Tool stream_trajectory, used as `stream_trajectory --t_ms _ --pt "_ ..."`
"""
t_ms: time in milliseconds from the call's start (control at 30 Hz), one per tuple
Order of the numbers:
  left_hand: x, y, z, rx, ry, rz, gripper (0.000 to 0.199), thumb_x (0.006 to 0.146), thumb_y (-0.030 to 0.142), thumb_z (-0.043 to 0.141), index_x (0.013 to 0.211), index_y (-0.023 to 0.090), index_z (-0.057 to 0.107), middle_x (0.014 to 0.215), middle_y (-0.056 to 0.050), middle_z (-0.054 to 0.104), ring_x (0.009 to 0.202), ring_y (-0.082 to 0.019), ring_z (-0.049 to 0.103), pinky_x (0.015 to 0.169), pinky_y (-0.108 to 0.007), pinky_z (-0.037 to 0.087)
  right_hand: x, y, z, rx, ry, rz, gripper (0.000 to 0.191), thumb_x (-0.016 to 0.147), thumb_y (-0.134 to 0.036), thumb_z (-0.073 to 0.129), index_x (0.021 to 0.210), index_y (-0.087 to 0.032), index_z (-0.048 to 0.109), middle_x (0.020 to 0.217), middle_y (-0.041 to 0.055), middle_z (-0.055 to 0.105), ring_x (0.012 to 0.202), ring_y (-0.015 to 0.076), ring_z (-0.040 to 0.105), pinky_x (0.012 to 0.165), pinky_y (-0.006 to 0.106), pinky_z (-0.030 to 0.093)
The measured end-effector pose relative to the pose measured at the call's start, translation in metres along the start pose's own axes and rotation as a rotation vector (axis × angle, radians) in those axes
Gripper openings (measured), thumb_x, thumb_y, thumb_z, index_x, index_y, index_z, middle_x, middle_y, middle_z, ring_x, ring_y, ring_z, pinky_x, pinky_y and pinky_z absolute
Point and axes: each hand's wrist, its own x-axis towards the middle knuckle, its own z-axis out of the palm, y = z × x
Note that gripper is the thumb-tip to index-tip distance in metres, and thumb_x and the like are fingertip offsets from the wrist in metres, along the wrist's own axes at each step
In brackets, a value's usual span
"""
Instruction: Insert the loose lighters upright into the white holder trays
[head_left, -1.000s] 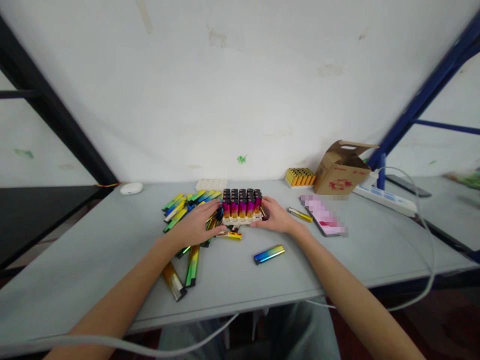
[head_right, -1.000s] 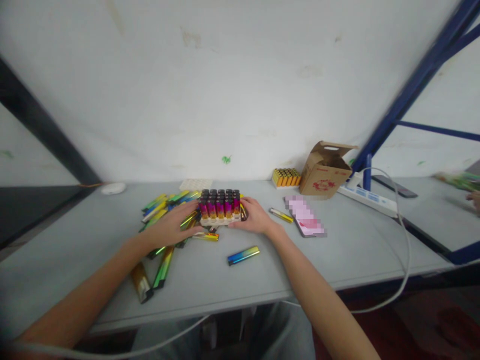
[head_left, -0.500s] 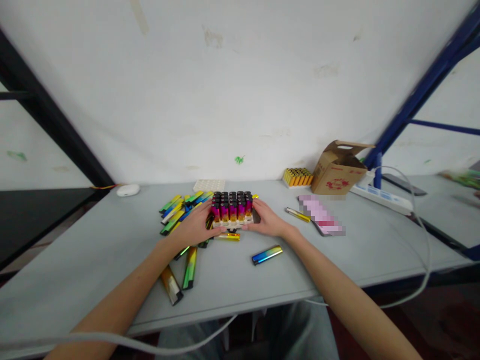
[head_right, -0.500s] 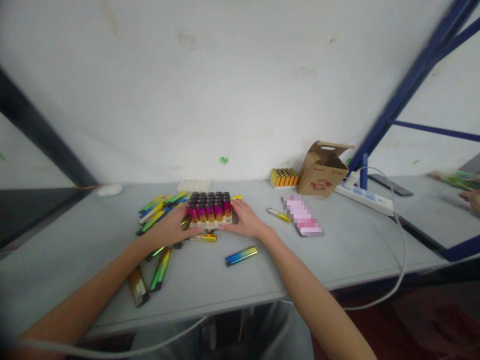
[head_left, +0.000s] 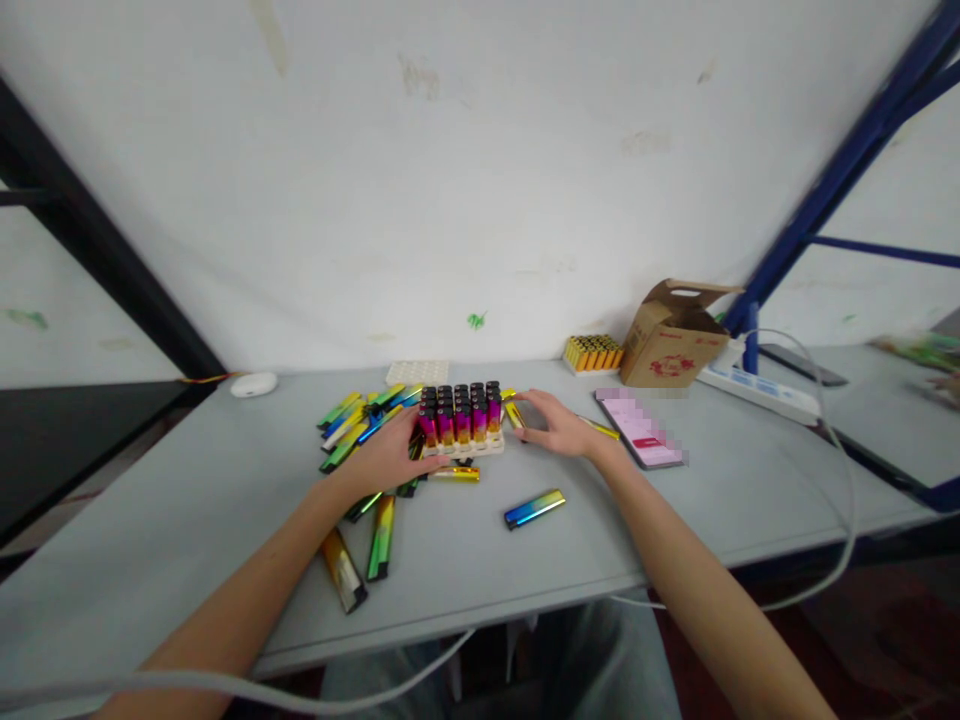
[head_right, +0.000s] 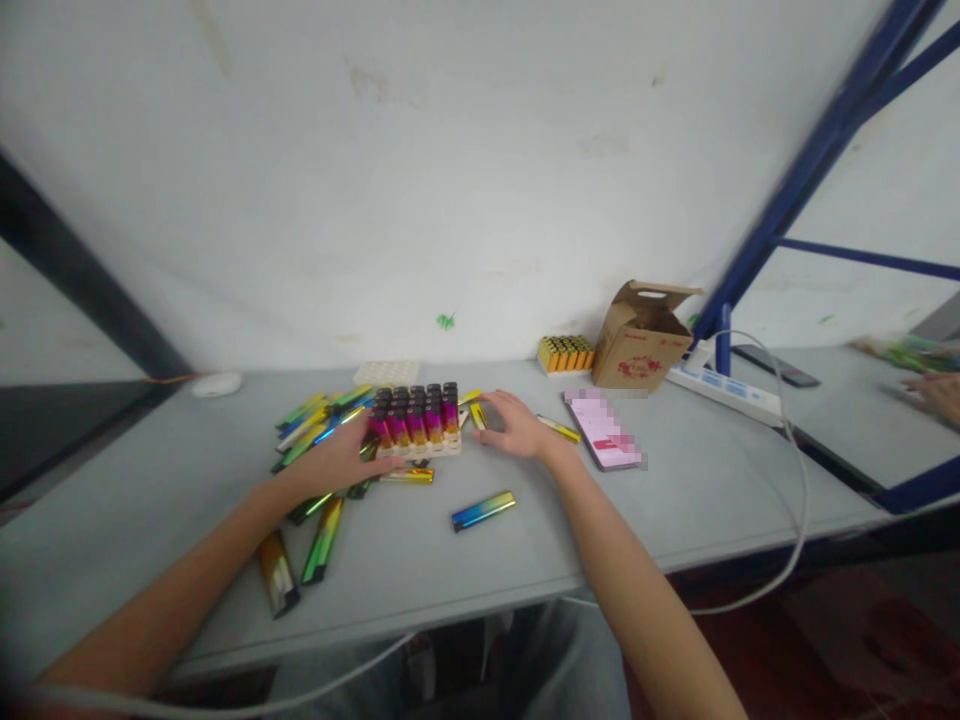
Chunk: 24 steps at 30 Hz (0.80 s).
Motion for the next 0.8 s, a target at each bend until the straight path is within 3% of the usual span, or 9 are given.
stream_trajectory --t_ms 267,533,700,800 --pt "-0.001 -0.006 -0.002 0.053 -0.016 0.041 0.067 0.078 0.06 0.066 0.127 0.017 0.055 0.128 -0.015 0.062 0.116 -0.033 0.06 0.104 -0.047 0.047 0.002 0.002 0.003 -0.057 -0.007 0.012 0.043 0.084 -0.026 0.062 0.126 -0.015 0.06 0.129 0.0156 0.063 0.122 0.0292 0.057 0.109 0.048 0.041" --pt "-0.003 -0.007 -0.005 0.077 0.001 0.075 0.068 0.077 0.058 0.068 0.13 0.017 0.054 0.131 -0.015 0.061 0.119 -0.034 0.059 0.106 -0.048 0.046 0.003 0.004 0.002 -0.066 0.03 0.046 0.052 0.076 -0.004 0.05 0.125 -0.016 0.062 0.122 0.0125 0.068 0.112 0.0271 0.062 0.104 0.047 0.045" --pt "-0.003 -0.011 -0.004 0.111 -0.016 0.06 0.072 0.078 0.062 0.066 0.13 0.014 0.054 0.131 -0.017 0.061 0.121 -0.034 0.058 0.107 -0.046 0.045 0.005 -0.005 0.009 -0.07 0.106 -0.033 0.058 0.073 0.0 0.048 0.125 -0.019 0.064 0.129 0.012 0.063 0.123 0.0268 0.055 0.11 0.049 0.04" --pt "-0.004 -0.014 -0.004 0.111 -0.015 0.045 0.077 0.076 0.064 0.066 0.132 0.013 0.053 0.134 -0.017 0.059 0.123 -0.035 0.057 0.108 -0.048 0.044 0.007 -0.012 0.014 -0.102 0.078 -0.077 0.057 0.074 -0.001 0.05 0.125 -0.019 0.066 0.136 0.0128 0.057 0.131 0.028 0.048 0.114 0.052 0.035"
